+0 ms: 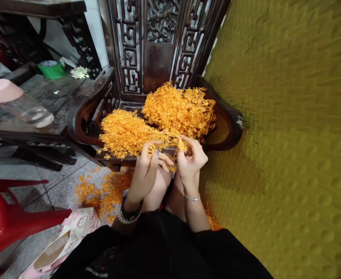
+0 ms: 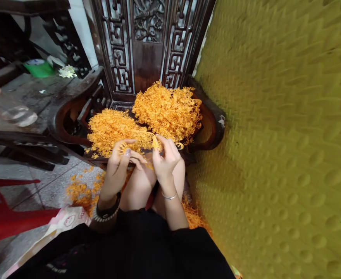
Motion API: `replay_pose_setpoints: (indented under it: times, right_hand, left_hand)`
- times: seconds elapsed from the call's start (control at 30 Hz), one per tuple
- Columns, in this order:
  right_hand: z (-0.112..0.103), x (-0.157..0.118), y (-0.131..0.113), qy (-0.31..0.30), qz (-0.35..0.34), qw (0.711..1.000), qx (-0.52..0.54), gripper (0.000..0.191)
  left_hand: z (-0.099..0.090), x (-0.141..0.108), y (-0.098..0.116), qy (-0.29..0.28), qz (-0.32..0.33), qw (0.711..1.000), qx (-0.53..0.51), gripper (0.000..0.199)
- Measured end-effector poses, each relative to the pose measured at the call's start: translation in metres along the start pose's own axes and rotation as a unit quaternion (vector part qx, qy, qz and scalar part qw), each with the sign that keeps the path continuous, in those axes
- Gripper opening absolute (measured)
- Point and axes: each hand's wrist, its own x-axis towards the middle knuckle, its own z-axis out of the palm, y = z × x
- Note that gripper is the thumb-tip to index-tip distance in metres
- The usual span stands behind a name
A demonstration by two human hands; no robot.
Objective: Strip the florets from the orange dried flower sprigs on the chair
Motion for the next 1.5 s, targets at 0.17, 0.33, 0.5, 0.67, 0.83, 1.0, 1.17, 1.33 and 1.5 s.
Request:
replay_pose_setpoints:
  times: [0.17, 0.33, 0.5, 0.67, 0.83, 1.0, 1.17, 1.33, 1.5]
  right_hand:
    - [-0.002, -0.011, -0.004, 0.002, -0.056, 0.998, -0.007, 0.027]
    - [-0.002, -0.018, -0.007, -0.039, -0.096, 0.995, -0.012, 0.018]
    - [-0.005, -0.009, 0.003, -0.039, -0.104, 0.994, -0.002, 0.013]
    - [-0.008, -0.002, 0.008, 0.018, -0.038, 0.999, 0.001, 0.012]
    - [-0.004, -0.002, -0.014, 0.024, 0.044, 0.998, 0.024, 0.015]
    - [-0.001, 0.029, 0.01, 0.075, 0.103, 0.991, 0.047, 0.019]
    - [-0.013, 0.058, 0.057, 0.102, 0.155, 0.981, 0.054, 0.023]
    - [-0.015, 0.038, 0.032, -0.005, 0.179, 0.978, 0.11, 0.024]
    - [-0.013, 0.021, 0.012, -0.068, 0.188, 0.971, 0.131, 0.017]
  left_hand:
    - [0.007, 0.001, -0.003, -0.056, -0.001, 0.997, 0.045, 0.01]
    - [0.008, 0.007, -0.008, -0.024, 0.033, 0.979, 0.198, 0.019]
    - [0.002, 0.012, -0.008, -0.055, 0.034, 0.973, 0.223, 0.027]
    - [-0.001, 0.01, -0.002, -0.14, -0.007, 0.985, 0.101, 0.035]
    - [0.005, 0.009, -0.002, -0.125, -0.056, 0.99, -0.022, 0.035]
    - [-0.006, -0.016, 0.011, -0.159, -0.097, 0.973, -0.132, 0.042]
    - [-0.025, -0.031, 0.02, -0.11, -0.058, 0.989, -0.079, 0.038]
    - [-0.022, 0.004, -0.004, -0.005, -0.066, 0.985, -0.16, 0.016]
    - [-0.009, 0.02, -0.024, -0.002, -0.108, 0.979, -0.175, 0.014]
